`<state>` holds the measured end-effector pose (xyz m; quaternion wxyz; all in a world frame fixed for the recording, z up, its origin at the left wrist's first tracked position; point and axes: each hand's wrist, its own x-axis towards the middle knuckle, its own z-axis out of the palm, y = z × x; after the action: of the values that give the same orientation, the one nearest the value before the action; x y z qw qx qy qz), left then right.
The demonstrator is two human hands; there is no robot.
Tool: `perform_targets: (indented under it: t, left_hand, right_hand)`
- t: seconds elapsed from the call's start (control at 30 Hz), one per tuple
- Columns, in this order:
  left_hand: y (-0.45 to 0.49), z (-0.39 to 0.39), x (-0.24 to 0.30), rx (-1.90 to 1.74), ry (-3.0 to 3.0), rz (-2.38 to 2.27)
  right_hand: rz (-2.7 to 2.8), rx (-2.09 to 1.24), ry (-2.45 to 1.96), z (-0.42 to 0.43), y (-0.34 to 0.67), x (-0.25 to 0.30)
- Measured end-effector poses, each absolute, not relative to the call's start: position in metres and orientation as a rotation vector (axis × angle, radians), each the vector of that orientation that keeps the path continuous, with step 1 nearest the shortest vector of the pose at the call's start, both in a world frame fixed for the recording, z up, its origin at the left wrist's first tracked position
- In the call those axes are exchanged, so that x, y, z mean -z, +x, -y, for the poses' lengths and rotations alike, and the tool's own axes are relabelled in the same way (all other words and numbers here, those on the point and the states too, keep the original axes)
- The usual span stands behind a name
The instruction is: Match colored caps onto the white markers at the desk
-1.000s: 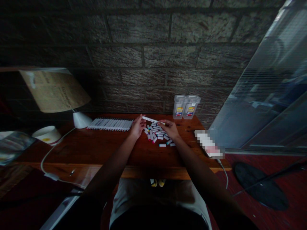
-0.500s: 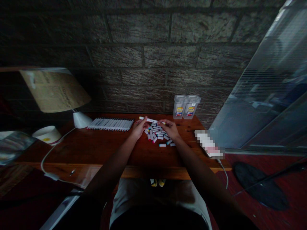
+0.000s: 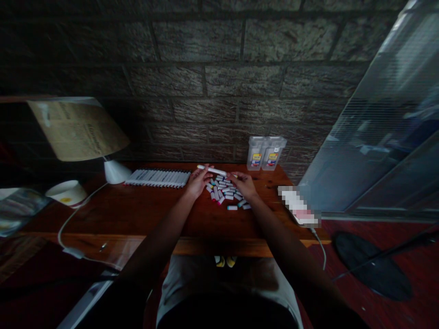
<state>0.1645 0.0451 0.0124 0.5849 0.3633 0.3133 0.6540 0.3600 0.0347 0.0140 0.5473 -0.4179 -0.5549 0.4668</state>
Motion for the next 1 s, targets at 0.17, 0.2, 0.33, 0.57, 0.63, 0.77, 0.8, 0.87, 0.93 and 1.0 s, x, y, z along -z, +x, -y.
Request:
perform_targets:
  t: [0.17,0.2,0.33,0.57,0.63,0.77,0.8,0.87,0.93,1.0]
  left_hand:
    - [0.164,-0.043,-0.014,-1.462,0.874,-0.71]
    - [0.164,-0.042,-0.014,-1.445,0.88,-0.699]
    - [0.164,-0.039,-0.016,-1.403,0.888,-0.652]
    - [0.162,-0.038,-0.017,-1.388,0.89,-0.639]
    - [0.163,-0.038,-0.017,-1.392,0.894,-0.648]
    - [0.168,-0.036,-0.012,-1.368,0.997,-0.709]
    - [0.169,-0.035,-0.011,-1.355,1.042,-0.727]
    - [0.172,-0.034,-0.008,-1.346,1.128,-0.767]
    - [0.174,-0.034,-0.007,-1.371,1.205,-0.816]
    - [0.174,-0.033,-0.008,-1.407,1.286,-0.865]
  right_hand:
    - [1.326,-1.117,-0.989,-0.034,0.36,-0.015]
    - [1.335,-1.12,-0.987,-0.033,0.36,-0.015]
    - [1.395,-1.125,-0.973,-0.029,0.36,-0.019]
    - [1.487,-1.124,-0.978,-0.026,0.363,-0.02]
    - [1.54,-1.108,-0.982,-0.026,0.364,-0.02]
    - [1.632,-1.081,-0.958,-0.028,0.364,-0.014]
    - [1.652,-1.078,-0.94,-0.029,0.363,-0.012]
    - [1.692,-1.065,-0.901,-0.032,0.362,-0.007]
    - [1.72,-1.031,-0.878,-0.034,0.36,-0.003]
    - [1.733,-1.01,-0.868,-0.034,0.359,-0.002]
